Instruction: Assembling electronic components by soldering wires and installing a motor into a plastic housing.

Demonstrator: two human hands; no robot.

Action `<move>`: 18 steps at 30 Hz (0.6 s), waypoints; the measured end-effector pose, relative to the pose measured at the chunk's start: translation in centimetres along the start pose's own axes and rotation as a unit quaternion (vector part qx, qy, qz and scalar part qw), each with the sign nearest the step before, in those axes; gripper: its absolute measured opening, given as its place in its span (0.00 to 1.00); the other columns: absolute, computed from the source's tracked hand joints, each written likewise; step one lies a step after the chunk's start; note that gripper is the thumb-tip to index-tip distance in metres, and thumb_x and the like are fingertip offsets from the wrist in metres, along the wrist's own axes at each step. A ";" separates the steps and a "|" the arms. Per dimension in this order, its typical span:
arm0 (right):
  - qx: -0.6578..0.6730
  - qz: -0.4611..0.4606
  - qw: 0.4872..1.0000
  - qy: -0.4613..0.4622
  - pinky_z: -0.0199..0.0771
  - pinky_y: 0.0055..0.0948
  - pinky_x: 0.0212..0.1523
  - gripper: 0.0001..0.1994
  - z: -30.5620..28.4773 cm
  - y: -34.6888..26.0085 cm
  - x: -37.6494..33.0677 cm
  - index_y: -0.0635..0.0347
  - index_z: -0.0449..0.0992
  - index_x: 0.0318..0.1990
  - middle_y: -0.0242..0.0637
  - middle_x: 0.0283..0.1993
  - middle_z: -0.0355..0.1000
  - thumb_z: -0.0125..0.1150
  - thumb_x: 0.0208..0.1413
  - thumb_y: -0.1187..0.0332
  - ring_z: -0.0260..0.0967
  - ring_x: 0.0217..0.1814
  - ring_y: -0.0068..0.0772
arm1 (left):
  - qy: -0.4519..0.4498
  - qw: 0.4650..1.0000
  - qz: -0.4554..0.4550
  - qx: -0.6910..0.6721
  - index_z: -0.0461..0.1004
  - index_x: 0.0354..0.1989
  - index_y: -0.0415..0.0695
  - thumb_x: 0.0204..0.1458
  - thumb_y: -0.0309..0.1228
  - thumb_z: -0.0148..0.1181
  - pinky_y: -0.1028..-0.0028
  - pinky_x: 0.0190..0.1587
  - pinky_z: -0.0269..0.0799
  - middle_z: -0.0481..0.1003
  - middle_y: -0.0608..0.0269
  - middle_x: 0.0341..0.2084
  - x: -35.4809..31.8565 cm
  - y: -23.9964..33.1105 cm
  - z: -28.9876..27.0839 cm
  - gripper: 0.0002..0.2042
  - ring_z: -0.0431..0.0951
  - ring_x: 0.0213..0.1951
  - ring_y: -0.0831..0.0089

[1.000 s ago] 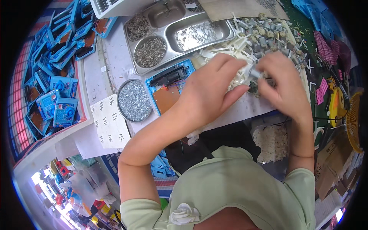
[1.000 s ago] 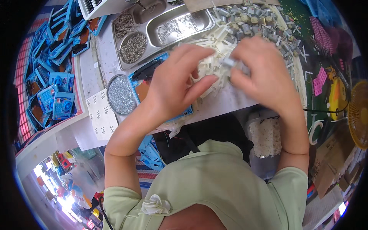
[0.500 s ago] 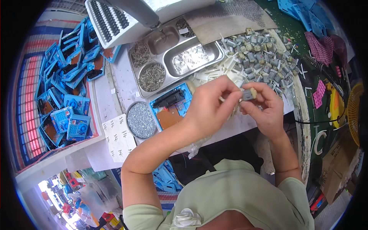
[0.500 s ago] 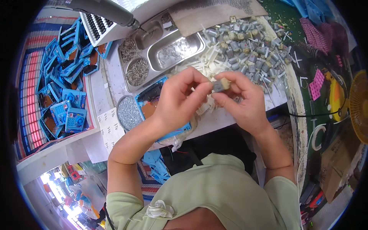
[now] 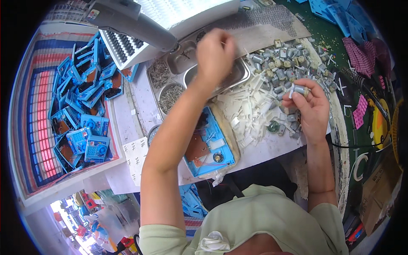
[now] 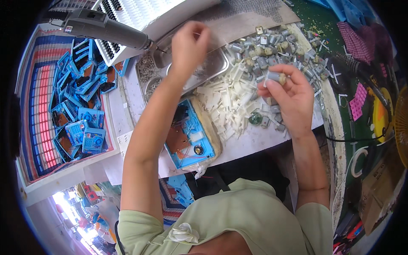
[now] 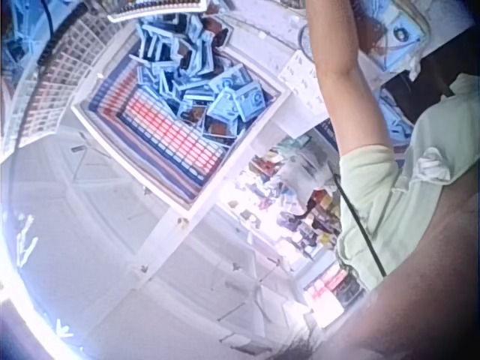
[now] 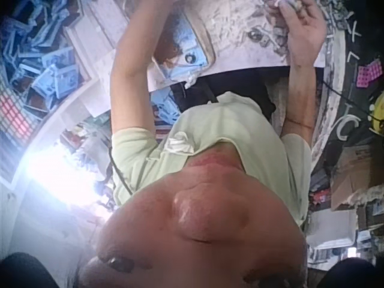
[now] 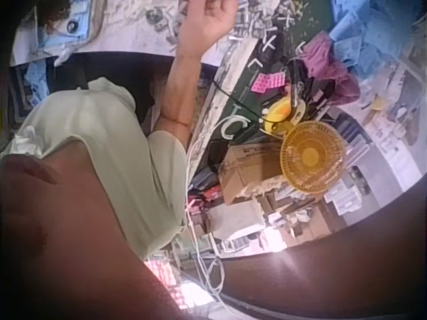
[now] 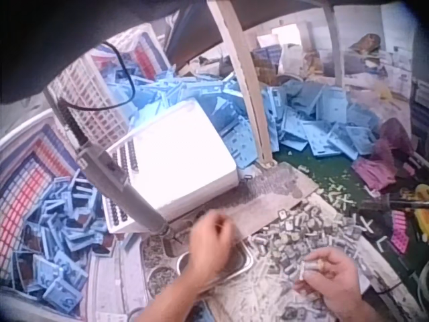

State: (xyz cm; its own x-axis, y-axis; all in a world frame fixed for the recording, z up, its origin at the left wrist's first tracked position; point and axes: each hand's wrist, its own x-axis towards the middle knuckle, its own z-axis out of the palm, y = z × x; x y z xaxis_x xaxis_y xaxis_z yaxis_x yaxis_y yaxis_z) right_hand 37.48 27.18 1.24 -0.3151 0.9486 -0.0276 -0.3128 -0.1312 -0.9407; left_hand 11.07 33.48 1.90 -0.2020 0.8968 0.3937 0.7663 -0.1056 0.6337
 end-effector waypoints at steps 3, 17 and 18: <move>-0.015 -0.024 0.998 -0.048 0.75 0.21 0.41 0.16 0.4 -0.5 0.2 0.65 0.68 0.54 0.38 0.43 0.74 0.55 0.58 0.81 0.73 0.40 0.21 | 0.019 0.979 -0.062 0.191 0.81 0.36 0.39 0.49 0.42 0.63 0.59 0.43 0.75 0.80 0.46 0.32 3.5 -4.0 0.5 0.17 0.81 0.36 0.49; -0.294 0.054 0.940 -0.165 0.60 0.16 0.26 0.18 -1.7 -2.6 -3.2 0.59 0.73 0.53 0.22 0.24 0.65 0.57 0.53 0.79 0.60 0.25 0.10 | 0.050 0.943 0.106 0.312 0.71 0.35 0.42 0.56 0.35 0.55 0.53 0.35 0.76 0.78 0.47 0.25 3.4 -3.5 1.2 0.09 0.80 0.30 0.47; -0.307 0.042 0.935 -0.174 0.61 0.19 0.25 0.17 -1.7 -2.2 -3.2 0.58 0.75 0.51 0.25 0.21 0.65 0.58 0.52 0.77 0.61 0.22 0.14 | 0.050 0.946 0.121 0.296 0.71 0.34 0.42 0.56 0.34 0.54 0.53 0.35 0.76 0.78 0.47 0.25 2.8 -3.0 0.7 0.08 0.79 0.30 0.47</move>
State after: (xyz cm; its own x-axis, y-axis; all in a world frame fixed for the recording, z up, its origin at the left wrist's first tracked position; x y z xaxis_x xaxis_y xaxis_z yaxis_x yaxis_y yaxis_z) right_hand 40.69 24.91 2.82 -0.6207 0.7777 -0.0991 0.2658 0.0898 -0.9598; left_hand 8.65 36.65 0.67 -0.0099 0.8291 0.5590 0.9989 -0.0177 0.0440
